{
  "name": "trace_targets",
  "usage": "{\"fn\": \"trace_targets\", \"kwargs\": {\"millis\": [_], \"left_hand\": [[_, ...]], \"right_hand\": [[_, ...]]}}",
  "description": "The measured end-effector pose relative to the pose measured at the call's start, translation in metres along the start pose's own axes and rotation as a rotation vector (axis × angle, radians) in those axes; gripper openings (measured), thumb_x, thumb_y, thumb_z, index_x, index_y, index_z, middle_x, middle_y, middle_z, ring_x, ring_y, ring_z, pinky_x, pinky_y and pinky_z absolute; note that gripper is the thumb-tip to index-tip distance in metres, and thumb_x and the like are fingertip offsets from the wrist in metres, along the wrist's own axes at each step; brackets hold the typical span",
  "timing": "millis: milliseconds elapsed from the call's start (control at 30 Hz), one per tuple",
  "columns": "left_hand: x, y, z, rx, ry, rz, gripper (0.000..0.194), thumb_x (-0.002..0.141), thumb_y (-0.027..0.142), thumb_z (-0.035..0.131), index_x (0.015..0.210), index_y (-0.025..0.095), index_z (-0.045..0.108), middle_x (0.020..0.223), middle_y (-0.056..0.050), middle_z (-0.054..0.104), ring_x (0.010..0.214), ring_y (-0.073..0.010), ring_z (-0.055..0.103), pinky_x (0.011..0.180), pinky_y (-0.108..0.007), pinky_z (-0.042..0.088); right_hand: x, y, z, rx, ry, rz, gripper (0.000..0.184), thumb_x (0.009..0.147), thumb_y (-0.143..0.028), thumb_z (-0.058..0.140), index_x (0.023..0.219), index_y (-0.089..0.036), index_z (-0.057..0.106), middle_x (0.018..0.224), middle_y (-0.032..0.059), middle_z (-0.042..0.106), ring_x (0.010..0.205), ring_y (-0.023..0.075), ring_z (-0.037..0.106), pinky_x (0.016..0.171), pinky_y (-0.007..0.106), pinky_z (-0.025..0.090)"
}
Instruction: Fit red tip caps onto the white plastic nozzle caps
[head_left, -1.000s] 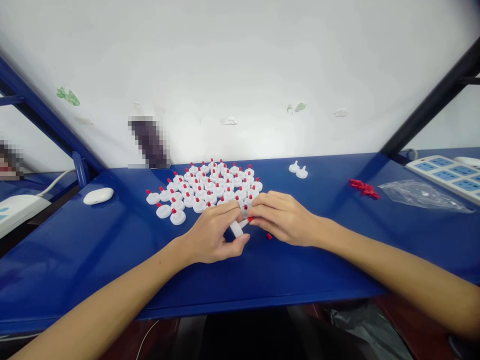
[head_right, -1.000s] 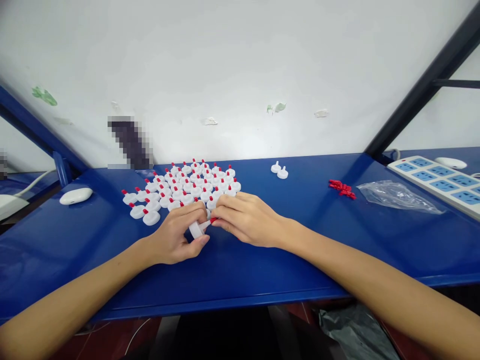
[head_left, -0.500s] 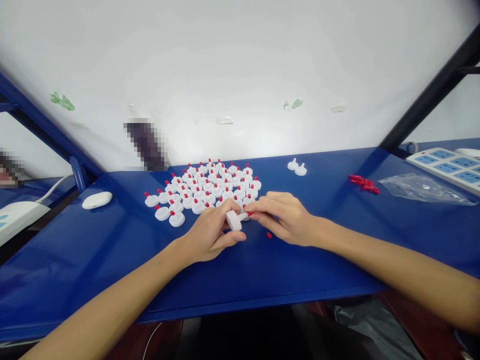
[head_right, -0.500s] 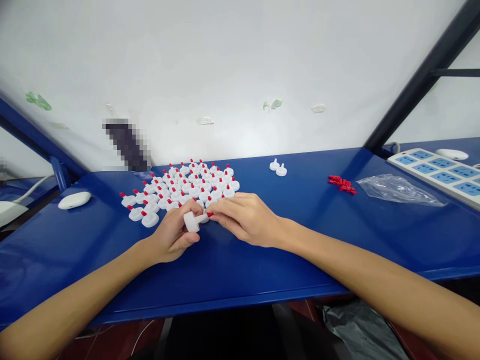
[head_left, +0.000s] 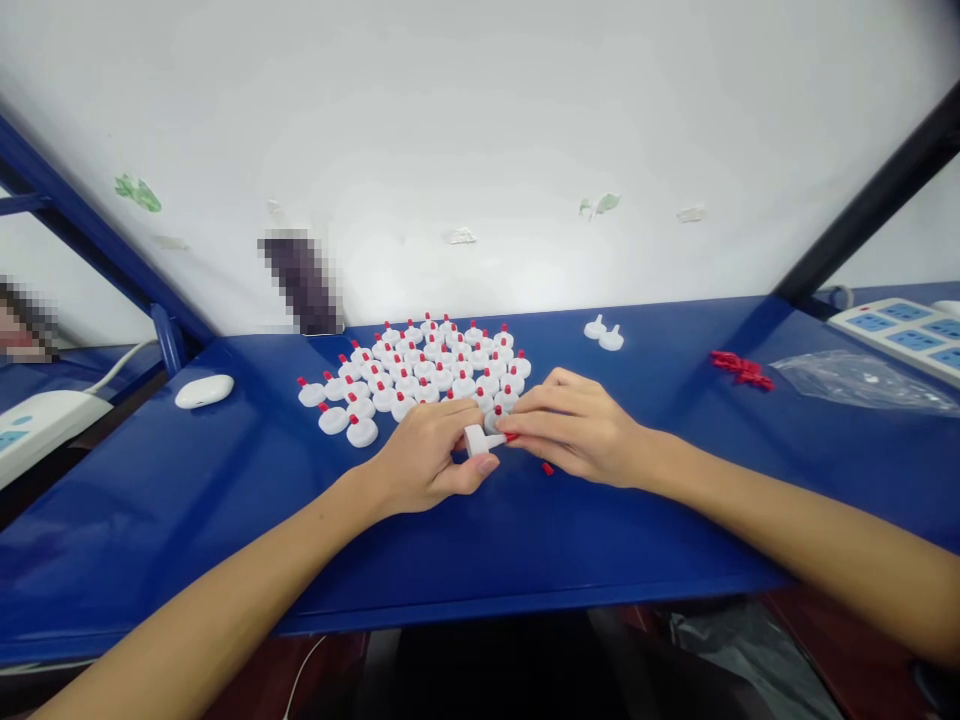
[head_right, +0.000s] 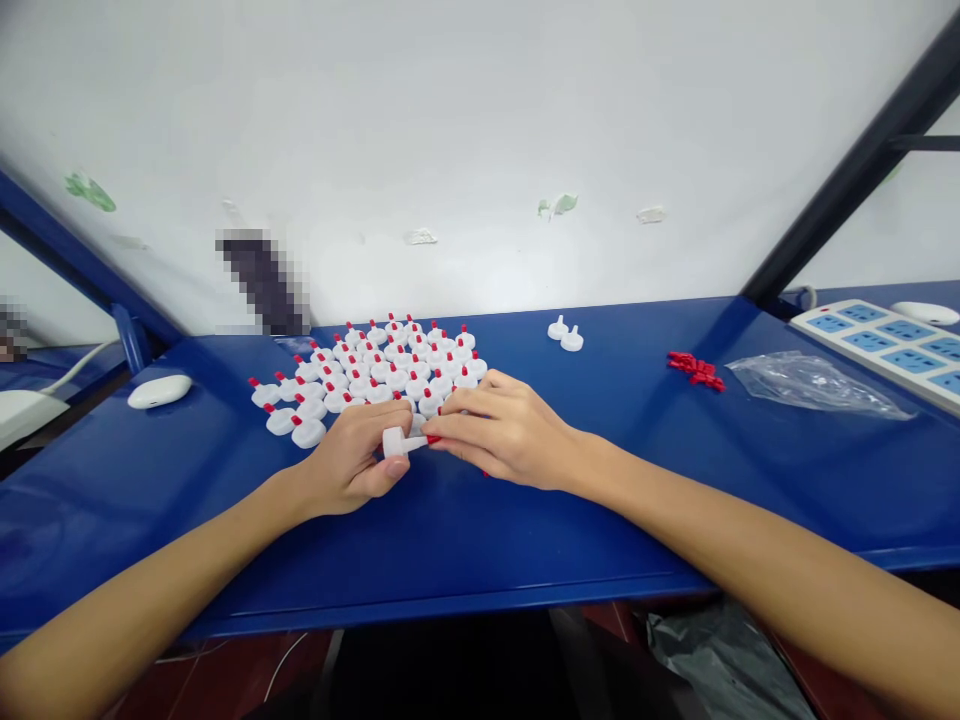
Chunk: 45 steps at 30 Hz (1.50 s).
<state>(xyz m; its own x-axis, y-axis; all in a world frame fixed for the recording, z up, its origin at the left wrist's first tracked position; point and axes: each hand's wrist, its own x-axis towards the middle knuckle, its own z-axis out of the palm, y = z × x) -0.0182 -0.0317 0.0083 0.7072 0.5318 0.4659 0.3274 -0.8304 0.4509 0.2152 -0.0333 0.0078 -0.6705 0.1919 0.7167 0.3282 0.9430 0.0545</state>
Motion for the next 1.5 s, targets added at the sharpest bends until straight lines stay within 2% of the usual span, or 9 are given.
{"fn": "trace_targets", "kwargs": {"millis": [167,300,500,700,900,1033,1333,1400,1500], "left_hand": [[0.0,0.006,-0.001,-0.144,-0.088,-0.037,0.047,0.099,0.054,0.036,0.067,0.019,0.035,0.061,0.004,0.038,0.052,-0.0095,0.033,0.051,-0.026,0.028],[-0.002,0.01,-0.001,-0.169,-0.097,-0.06,0.048,0.099,0.056,0.034,0.068,0.019,0.037,0.06,0.005,0.039,0.05,-0.0088,0.033,0.049,-0.025,0.027],[-0.004,0.008,-0.003,-0.063,-0.058,-0.005,0.052,0.097,0.064,0.034,0.07,0.02,0.036,0.063,0.004,0.038,0.052,-0.0096,0.033,0.049,-0.025,0.028],[-0.009,-0.001,0.002,0.112,-0.026,0.045,0.05,0.098,0.065,0.032,0.077,0.02,0.041,0.072,0.002,0.045,0.059,-0.0133,0.039,0.054,-0.026,0.032],[-0.013,0.004,0.01,0.129,0.022,0.034,0.048,0.098,0.064,0.032,0.08,0.021,0.04,0.072,0.001,0.043,0.061,-0.0142,0.038,0.054,-0.026,0.033],[-0.011,0.017,0.014,-0.184,0.037,-0.038,0.046,0.099,0.061,0.034,0.078,0.02,0.039,0.071,0.002,0.042,0.061,-0.0124,0.037,0.056,-0.027,0.034],[-0.01,0.032,0.026,-1.147,-0.206,-0.473,0.054,0.091,0.073,0.041,0.077,0.021,0.036,0.066,0.008,0.02,0.047,-0.0046,0.014,0.043,-0.022,0.015],[-0.009,0.033,0.029,-1.218,-0.223,-0.496,0.056,0.088,0.075,0.045,0.076,0.021,0.035,0.067,0.008,0.021,0.047,-0.0033,0.013,0.042,-0.021,0.014],[-0.009,0.034,0.03,-1.155,-0.193,-0.486,0.055,0.088,0.075,0.046,0.081,0.021,0.038,0.067,0.008,0.022,0.047,-0.0037,0.015,0.042,-0.021,0.015]], "right_hand": [[0.003,-0.002,-0.002,-0.062,-0.001,-0.081,0.011,0.097,-0.017,0.055,0.104,-0.014,0.063,0.088,0.0059,0.071,0.071,0.0142,0.06,0.066,0.031,0.038],[0.005,-0.007,-0.003,-0.088,-0.068,-0.06,0.016,0.1,-0.019,0.047,0.096,-0.016,0.062,0.08,0.0041,0.066,0.065,0.0146,0.052,0.063,0.032,0.032],[0.009,-0.02,-0.002,0.195,-0.125,0.149,0.029,0.105,-0.026,0.036,0.082,-0.018,0.053,0.07,0.0011,0.052,0.064,0.0136,0.044,0.064,0.027,0.036],[0.013,-0.021,-0.006,0.548,-0.307,0.43,0.035,0.106,-0.033,0.036,0.073,-0.02,0.04,0.066,-0.0042,0.042,0.058,0.01,0.037,0.057,0.023,0.032],[0.013,-0.02,-0.008,0.61,-0.319,0.431,0.036,0.106,-0.034,0.035,0.073,-0.021,0.038,0.066,-0.0047,0.038,0.057,0.0101,0.033,0.057,0.024,0.03],[0.013,-0.021,-0.01,0.501,-0.249,0.278,0.03,0.106,-0.029,0.033,0.077,-0.021,0.039,0.072,-0.0021,0.044,0.064,0.0116,0.038,0.062,0.024,0.034],[0.015,-0.013,-0.013,0.063,-0.129,-0.068,0.028,0.103,-0.015,0.033,0.077,-0.02,0.043,0.069,0.0,0.043,0.064,0.0156,0.034,0.064,0.03,0.031],[0.014,-0.012,-0.012,0.056,-0.117,-0.052,0.029,0.103,-0.016,0.032,0.076,-0.021,0.043,0.068,0.0,0.042,0.064,0.0157,0.033,0.064,0.03,0.031],[0.012,-0.014,-0.011,0.143,-0.132,-0.004,0.032,0.105,-0.022,0.028,0.076,-0.021,0.041,0.069,0.0005,0.043,0.064,0.0153,0.034,0.064,0.029,0.033]]}}
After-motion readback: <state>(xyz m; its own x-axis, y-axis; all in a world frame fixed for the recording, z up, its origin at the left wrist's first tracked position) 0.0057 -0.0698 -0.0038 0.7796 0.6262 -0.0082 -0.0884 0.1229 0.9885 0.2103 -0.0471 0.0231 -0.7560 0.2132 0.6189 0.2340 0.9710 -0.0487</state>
